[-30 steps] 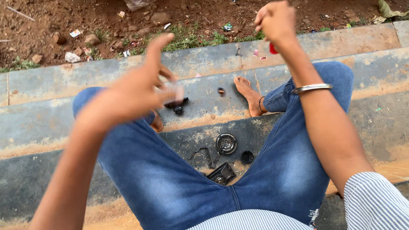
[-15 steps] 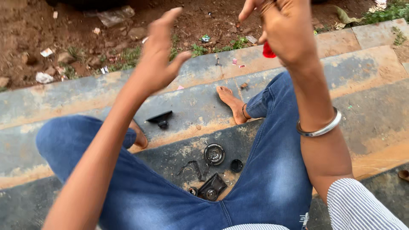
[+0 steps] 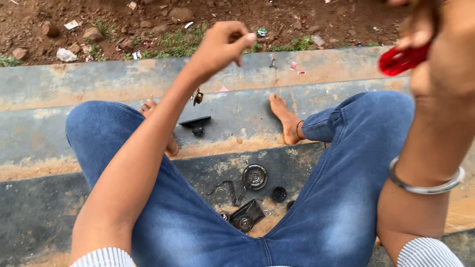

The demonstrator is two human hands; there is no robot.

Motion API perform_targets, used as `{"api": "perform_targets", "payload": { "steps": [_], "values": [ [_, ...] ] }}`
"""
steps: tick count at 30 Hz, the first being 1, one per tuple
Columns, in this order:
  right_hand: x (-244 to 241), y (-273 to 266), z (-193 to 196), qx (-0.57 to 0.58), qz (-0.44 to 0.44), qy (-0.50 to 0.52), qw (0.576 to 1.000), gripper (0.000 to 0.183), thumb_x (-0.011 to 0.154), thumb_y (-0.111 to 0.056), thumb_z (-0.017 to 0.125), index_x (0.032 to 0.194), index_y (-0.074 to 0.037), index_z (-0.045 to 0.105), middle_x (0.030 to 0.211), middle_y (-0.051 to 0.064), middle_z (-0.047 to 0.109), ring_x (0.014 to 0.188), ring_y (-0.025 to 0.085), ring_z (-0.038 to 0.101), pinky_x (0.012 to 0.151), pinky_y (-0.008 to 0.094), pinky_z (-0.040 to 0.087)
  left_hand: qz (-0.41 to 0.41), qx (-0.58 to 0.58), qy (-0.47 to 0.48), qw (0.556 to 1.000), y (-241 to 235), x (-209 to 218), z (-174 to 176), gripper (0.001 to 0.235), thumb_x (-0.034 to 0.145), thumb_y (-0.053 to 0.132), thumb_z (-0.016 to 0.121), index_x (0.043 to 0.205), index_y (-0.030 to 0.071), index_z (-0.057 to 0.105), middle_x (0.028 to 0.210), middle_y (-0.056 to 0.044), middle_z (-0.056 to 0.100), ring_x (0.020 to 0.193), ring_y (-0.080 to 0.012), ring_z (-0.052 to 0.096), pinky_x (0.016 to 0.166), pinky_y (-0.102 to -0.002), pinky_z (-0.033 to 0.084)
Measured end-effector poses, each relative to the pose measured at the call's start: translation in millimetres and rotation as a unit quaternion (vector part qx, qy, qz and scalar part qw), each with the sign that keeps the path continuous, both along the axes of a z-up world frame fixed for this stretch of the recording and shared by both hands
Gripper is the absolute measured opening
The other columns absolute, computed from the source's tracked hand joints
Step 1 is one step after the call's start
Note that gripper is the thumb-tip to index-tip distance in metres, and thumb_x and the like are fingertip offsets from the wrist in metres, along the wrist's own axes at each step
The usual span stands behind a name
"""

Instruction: The person sits on steps and uses a red screwdriver to assemble small black mechanical parts. They manipulate a circular component and a rectangular housing, tightening screws to join them together.

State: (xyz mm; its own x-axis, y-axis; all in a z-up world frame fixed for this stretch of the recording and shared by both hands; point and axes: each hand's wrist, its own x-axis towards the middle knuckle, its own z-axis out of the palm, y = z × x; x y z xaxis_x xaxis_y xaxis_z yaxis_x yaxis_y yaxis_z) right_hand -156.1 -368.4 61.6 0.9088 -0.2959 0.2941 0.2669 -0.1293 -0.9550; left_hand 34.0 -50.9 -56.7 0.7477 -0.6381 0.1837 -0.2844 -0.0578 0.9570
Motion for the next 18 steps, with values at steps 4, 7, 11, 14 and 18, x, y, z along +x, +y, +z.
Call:
{"api": "perform_targets", "payload": {
  "steps": [4, 7, 11, 14, 18],
  "values": [
    [19, -86, -46, 0.124, -0.002, -0.090, 0.988, 0.037, 0.123, -0.014, 0.050, 0.086, -0.008, 0.050, 0.071, 0.004, 0.041, 0.063, 0.015, 0.038, 0.062, 0.027, 0.034, 0.095, 0.057, 0.036, 0.993, 30, 21, -34, 0.029, 0.098, 0.027, 0.066, 0.087, 0.000, 0.069, 0.080, -0.005, 0.071, 0.057, -0.0121, 0.066, 0.056, -0.029, 0.055],
    [27, -116, -68, 0.147, -0.026, -0.121, 0.981, 0.033, 0.120, -0.013, 0.053, 0.088, -0.005, 0.054, 0.071, 0.005, 0.040, 0.064, 0.015, 0.037, 0.062, 0.027, 0.033, 0.157, 0.059, 0.045, 0.985, 40, 34, -52, 0.038, 0.100, 0.033, 0.064, 0.082, 0.001, 0.069, 0.076, -0.005, 0.070, 0.065, -0.0118, 0.065, 0.064, -0.031, 0.054],
    [31, -119, -74, 0.140, -0.071, -0.124, 0.980, 0.023, 0.116, -0.014, 0.056, 0.095, -0.003, 0.053, 0.073, 0.007, 0.044, 0.065, 0.016, 0.040, 0.062, 0.028, 0.035, 0.230, 0.059, -0.042, 0.970, 42, 53, -75, 0.043, 0.107, 0.035, 0.060, 0.081, 0.003, 0.073, 0.075, -0.008, 0.054, 0.073, -0.0176, 0.051, 0.069, -0.040, 0.045],
    [34, -116, -64, 0.106, -0.111, -0.103, 0.983, 0.019, 0.113, -0.015, 0.058, 0.102, -0.003, 0.050, 0.075, 0.009, 0.047, 0.065, 0.017, 0.042, 0.061, 0.029, 0.036, 0.401, 0.022, -0.375, 0.836, 45, 71, -90, 0.028, 0.105, 0.025, 0.064, 0.086, 0.009, 0.078, 0.084, -0.014, 0.059, 0.079, -0.0245, 0.056, 0.076, -0.045, 0.052],
    [33, -116, -61, 0.055, -0.167, -0.057, 0.983, 0.021, 0.110, -0.017, 0.060, 0.111, -0.002, 0.046, 0.078, 0.012, 0.050, 0.065, 0.019, 0.045, 0.059, 0.031, 0.039, 0.416, 0.035, -0.177, 0.891, 67, 91, -91, 0.048, 0.107, 0.037, 0.048, 0.073, 0.013, 0.072, 0.080, -0.006, 0.063, 0.070, -0.0149, 0.057, 0.060, -0.034, 0.047]
  ]
}}
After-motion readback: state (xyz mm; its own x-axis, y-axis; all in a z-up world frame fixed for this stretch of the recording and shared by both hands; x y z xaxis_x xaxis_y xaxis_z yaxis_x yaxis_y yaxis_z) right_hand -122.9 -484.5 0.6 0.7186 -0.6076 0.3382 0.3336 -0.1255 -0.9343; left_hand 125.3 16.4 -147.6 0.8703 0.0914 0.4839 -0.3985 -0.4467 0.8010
